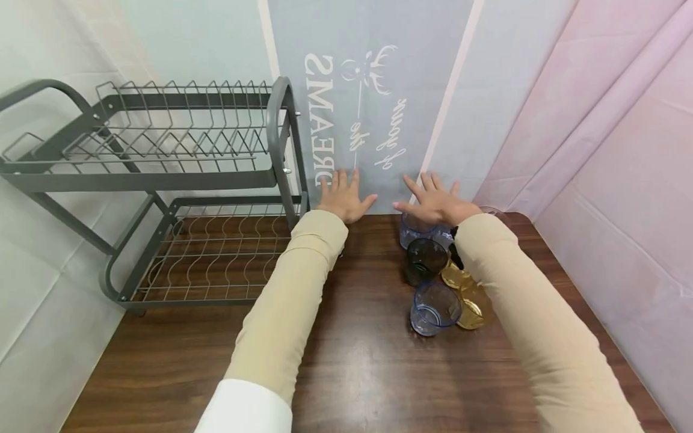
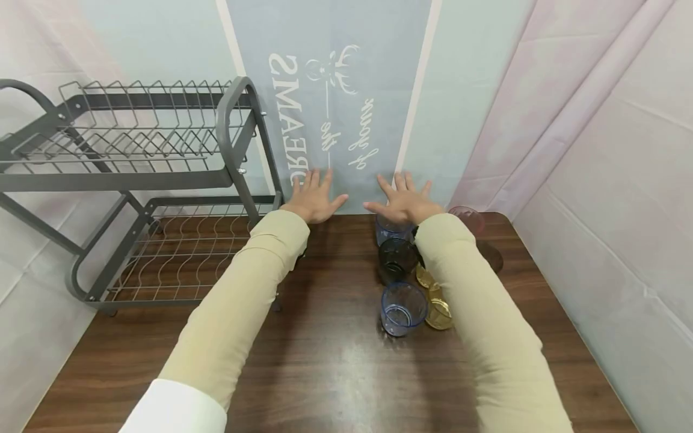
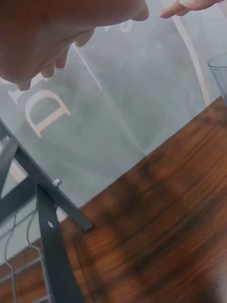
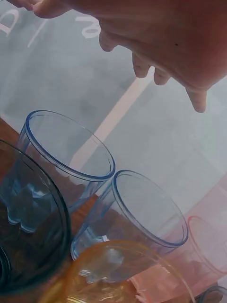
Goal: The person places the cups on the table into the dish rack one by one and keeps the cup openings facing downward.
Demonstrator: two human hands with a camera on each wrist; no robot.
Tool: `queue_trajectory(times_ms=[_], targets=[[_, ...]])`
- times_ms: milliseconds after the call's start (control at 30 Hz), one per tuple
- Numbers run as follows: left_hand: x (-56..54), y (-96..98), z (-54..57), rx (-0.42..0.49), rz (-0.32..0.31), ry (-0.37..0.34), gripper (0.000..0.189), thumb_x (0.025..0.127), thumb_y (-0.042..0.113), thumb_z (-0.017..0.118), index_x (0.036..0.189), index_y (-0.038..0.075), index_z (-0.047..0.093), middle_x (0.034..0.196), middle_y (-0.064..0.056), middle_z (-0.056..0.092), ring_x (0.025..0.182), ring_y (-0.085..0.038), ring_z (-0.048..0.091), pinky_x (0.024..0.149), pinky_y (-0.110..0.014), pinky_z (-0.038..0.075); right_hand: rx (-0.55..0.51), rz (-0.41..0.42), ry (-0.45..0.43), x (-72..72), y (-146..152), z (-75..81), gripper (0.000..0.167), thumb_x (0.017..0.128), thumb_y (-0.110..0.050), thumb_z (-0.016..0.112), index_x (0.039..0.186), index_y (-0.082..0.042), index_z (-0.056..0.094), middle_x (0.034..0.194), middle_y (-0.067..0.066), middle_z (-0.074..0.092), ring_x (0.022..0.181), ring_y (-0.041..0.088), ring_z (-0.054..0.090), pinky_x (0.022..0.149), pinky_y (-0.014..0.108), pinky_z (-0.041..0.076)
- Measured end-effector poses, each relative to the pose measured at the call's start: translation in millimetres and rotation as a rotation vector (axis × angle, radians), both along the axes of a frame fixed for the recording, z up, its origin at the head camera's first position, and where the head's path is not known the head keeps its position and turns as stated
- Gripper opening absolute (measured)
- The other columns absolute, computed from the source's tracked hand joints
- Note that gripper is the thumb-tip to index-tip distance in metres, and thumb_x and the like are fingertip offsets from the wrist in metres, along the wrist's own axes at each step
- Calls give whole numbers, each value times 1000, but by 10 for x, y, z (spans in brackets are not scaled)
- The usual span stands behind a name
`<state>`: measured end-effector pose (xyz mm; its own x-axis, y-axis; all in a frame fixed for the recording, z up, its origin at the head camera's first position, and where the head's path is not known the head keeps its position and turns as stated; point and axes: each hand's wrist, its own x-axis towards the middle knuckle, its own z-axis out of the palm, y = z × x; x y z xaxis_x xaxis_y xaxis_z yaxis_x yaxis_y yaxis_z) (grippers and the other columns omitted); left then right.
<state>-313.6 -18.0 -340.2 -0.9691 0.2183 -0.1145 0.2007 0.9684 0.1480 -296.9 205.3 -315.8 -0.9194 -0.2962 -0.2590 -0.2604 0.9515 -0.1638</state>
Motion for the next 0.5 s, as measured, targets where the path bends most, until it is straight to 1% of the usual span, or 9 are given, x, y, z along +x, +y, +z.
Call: queue_trajectory(times_ms=[100,200,300,367,400,500], targets=[[20,-1,25,-18,6,-4,85,103,67,25,164,15,-2,169,-18,-2,156,-35,-3,124,-57,0,-9,30,5,58,31,16,88,101,-69,33,165,-17,2,166,28,-6,152,46,-10,109,78,-12],[90,14,72,-27,7,8,84,104,66,25,164,13,-1,169,-19,-1,156,-35,-1,124,-56,1,-20,71,23,119,72,21,89,101,-70,33,165,-15,6,166,29,-1,153,47,-7,110,77,-12],[208,34,126,-18,-5,28,83,105,63,25,164,10,3,169,-20,3,156,-36,3,124,-55,4,-23,110,38,173,115,10,89,101,-71,33,165,-14,8,166,29,2,153,47,-4,111,77,-10],[288,52,150,-4,-23,44,82,106,62,26,164,9,5,169,-20,5,155,-37,6,125,-54,6,-26,126,42,216,125,17,86,103,-67,35,165,-14,9,166,29,5,153,47,-2,111,77,-8],[331,64,156,-1,-32,56,81,106,61,27,164,8,7,169,-20,7,155,-37,8,125,-54,8,-27,132,44,239,132,23,84,103,-66,35,165,-15,9,166,29,5,153,47,-2,112,77,-8],[443,99,156,4,-64,77,81,106,61,28,164,8,8,169,-20,8,155,-36,8,125,-52,8,-39,153,57,312,144,53,80,105,-60,38,165,-16,10,166,27,7,153,45,-2,113,75,-8]])
